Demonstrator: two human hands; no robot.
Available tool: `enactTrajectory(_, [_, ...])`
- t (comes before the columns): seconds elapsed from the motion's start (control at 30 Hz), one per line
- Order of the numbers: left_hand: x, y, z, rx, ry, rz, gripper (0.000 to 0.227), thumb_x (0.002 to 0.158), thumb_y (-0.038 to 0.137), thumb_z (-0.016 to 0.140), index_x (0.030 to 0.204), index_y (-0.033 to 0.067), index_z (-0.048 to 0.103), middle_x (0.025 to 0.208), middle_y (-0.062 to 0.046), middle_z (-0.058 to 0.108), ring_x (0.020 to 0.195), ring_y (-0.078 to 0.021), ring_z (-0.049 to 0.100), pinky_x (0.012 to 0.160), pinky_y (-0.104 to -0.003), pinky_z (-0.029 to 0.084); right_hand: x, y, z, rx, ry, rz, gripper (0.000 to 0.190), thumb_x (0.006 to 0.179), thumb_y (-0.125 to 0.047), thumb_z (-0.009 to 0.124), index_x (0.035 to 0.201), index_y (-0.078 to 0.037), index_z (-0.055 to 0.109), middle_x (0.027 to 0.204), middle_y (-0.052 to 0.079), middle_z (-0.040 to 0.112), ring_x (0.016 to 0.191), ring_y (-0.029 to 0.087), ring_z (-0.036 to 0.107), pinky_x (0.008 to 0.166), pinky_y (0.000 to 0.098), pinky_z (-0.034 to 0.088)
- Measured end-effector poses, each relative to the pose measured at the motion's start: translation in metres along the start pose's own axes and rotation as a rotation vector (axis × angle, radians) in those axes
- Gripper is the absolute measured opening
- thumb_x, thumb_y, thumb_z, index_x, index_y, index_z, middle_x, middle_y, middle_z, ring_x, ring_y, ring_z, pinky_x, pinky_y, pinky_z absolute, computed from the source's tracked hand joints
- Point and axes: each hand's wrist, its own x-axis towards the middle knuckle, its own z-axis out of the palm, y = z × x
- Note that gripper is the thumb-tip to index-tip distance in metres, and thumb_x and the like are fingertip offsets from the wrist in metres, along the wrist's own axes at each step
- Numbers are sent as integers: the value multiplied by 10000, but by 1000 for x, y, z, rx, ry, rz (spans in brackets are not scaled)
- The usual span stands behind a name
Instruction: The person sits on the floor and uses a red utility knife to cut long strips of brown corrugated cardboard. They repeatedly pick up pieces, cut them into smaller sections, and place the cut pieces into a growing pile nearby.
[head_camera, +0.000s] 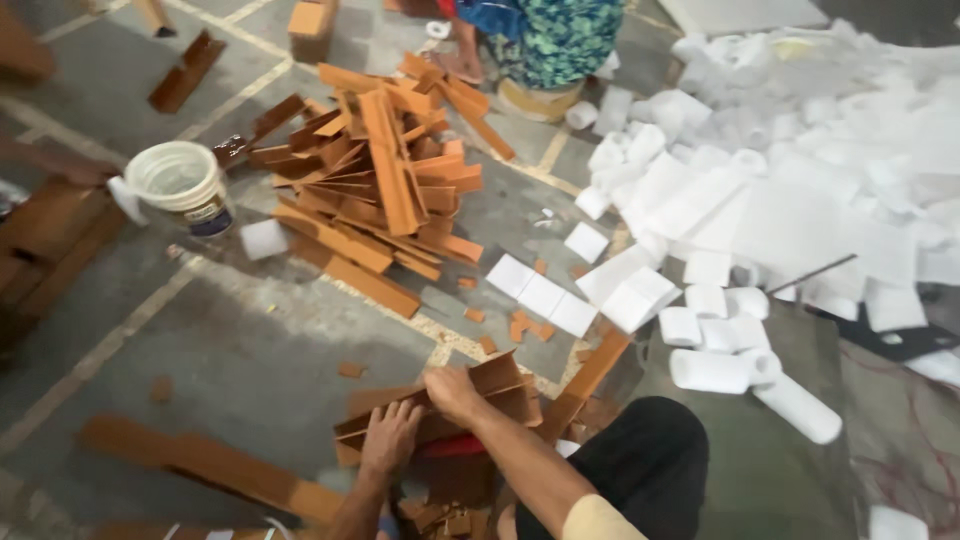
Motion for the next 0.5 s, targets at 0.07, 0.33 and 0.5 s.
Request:
enactTrajectory(0.07, [-1, -6, 2, -21, -39, -41, 408, 900, 163, 552, 1308, 148, 566, 1215, -61, 599, 1197, -277, 532, 992, -488, 411, 2, -6, -29, -12, 61, 63, 253, 997, -137, 519, 1049, -98, 763, 1120, 130, 741, 1110, 332, 684, 1023, 579, 455])
enactTrajectory(0.33, [32, 25, -54, -401, 434, -58, 585, 822, 363, 710, 1277, 24, 565, 1226, -181, 622, 1126, -364, 567, 945, -547, 394, -64, -14, -140, 563, 768, -201, 298, 1025, -203, 539, 1201, -47, 721, 1150, 197, 743, 1029, 392, 687, 838, 454, 556])
enactTrajectory(0.5, [55, 91, -114, -922, 690, -212, 260, 1001, 187, 555, 1213, 77, 656, 1035, -260, 689, 966, -502, 616, 772, -574, 501, -87, -10, -113, 919, 715, 187, 234, 1015, -203, 654, 1100, 6, 714, 941, 129, 747, 811, 208, 697, 752, 350, 546])
